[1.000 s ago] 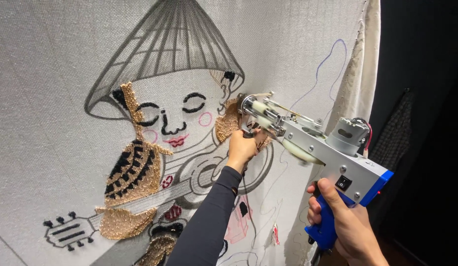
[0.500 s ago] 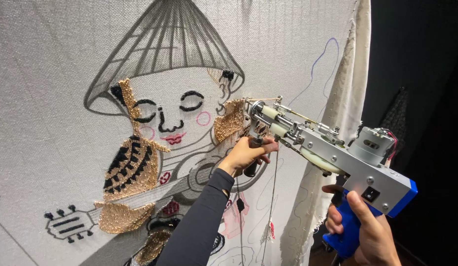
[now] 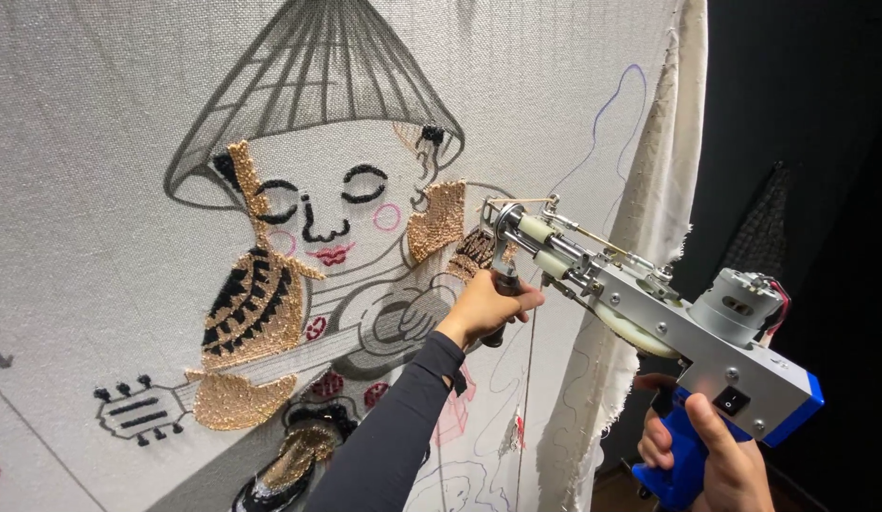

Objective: The person uses a tufting gun to fill in a rug design on a canvas stretched across a frame.

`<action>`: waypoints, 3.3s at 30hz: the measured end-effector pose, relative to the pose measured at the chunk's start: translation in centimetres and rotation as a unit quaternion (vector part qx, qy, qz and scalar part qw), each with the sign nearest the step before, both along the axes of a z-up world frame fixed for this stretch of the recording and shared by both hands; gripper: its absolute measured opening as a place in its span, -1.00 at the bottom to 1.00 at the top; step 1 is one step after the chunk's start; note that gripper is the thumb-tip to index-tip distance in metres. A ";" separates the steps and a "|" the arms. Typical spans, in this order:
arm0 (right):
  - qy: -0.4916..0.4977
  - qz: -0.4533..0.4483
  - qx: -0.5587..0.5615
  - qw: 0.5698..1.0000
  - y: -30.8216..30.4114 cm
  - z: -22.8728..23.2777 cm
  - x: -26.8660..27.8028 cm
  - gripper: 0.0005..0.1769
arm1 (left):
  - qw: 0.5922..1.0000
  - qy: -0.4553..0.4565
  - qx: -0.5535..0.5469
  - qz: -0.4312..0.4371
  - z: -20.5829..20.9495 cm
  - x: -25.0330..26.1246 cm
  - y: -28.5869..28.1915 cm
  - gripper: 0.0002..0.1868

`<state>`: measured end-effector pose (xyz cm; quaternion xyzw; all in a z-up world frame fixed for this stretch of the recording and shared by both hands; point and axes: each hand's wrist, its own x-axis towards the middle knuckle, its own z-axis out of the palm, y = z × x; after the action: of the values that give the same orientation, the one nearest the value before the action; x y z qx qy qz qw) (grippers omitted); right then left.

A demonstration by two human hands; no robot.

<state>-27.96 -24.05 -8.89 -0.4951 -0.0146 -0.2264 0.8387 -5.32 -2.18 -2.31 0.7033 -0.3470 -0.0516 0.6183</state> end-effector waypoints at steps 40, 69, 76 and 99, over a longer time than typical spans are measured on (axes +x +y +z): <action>0.140 -0.001 -0.062 0.988 3.8 2.9 1.5 -0.45 | 0.988 0.086 -0.088 0.089 -6.4 3.3 -0.1 -0.51; 0.186 -0.049 -0.108 0.975 5.8 3.6 5.4 -0.62 | 0.973 0.002 -0.083 0.215 -4.2 5.1 0.8 -0.68; 0.160 -0.040 -0.099 0.981 5.6 4.3 5.7 -0.61 | 0.969 -0.034 -0.087 0.229 -2.4 4.6 0.6 -0.71; 0.124 -0.043 -0.100 0.986 5.9 6.4 6.1 -0.56 | 0.957 -0.083 -0.134 0.242 -0.6 6.6 0.2 -0.79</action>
<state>-21.90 -18.15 -2.50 -0.6012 0.0877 -0.1965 0.7696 1.30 -1.96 -2.90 0.6786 -0.2199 0.2050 0.6702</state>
